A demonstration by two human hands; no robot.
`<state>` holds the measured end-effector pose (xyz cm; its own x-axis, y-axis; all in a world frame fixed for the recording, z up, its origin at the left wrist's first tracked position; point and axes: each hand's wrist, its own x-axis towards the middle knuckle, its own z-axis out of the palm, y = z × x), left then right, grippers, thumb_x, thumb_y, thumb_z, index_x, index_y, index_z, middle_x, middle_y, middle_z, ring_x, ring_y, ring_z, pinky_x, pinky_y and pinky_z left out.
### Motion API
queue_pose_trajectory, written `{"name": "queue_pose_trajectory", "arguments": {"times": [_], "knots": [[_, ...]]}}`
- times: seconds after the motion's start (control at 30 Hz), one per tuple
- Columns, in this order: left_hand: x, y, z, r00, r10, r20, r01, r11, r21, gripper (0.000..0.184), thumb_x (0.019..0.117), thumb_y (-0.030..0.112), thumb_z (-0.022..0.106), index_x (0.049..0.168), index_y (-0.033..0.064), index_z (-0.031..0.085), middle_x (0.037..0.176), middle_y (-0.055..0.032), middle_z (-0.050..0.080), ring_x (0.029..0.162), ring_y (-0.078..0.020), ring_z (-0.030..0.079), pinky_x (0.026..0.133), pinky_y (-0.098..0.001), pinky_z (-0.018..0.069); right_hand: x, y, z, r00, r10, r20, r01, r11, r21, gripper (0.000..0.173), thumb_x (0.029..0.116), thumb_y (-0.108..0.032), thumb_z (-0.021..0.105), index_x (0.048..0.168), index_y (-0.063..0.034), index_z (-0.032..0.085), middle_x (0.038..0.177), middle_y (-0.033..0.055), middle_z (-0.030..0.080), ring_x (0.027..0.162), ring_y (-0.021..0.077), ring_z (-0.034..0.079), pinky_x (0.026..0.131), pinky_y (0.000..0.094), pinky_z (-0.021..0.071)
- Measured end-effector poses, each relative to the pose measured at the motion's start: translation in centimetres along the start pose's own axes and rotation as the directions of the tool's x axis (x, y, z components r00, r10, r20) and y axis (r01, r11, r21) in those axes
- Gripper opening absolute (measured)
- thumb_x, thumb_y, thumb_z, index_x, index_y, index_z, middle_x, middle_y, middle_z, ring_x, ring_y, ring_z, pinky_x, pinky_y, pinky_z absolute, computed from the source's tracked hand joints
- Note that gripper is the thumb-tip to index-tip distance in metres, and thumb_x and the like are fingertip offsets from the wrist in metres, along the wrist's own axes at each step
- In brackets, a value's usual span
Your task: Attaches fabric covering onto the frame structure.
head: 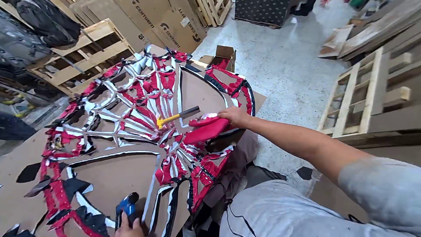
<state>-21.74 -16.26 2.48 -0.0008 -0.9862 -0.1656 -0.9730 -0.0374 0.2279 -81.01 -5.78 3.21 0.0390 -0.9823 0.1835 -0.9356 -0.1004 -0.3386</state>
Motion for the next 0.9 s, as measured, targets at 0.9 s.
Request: {"name": "queue_pose_trajectory", "arguments": {"times": [0.9], "knots": [[-0.2,42.3,9.9,0.708,0.609,0.358,-0.673,0.735,0.08,0.065,0.0737,0.014,0.086,0.135,0.0144,0.066,0.135,-0.0266,0.058,0.13,-0.0459,0.052,0.108,-0.0648,0.0427,-12.6,13.1,-4.8,0.915,0.293,0.277,-0.389,0.818,0.423,0.033,0.1014,-0.037,0.063,0.122,-0.0131,0.072,0.109,0.0048,0.075,0.099,0.0186,0.072,0.092,0.046,0.0593]]}}
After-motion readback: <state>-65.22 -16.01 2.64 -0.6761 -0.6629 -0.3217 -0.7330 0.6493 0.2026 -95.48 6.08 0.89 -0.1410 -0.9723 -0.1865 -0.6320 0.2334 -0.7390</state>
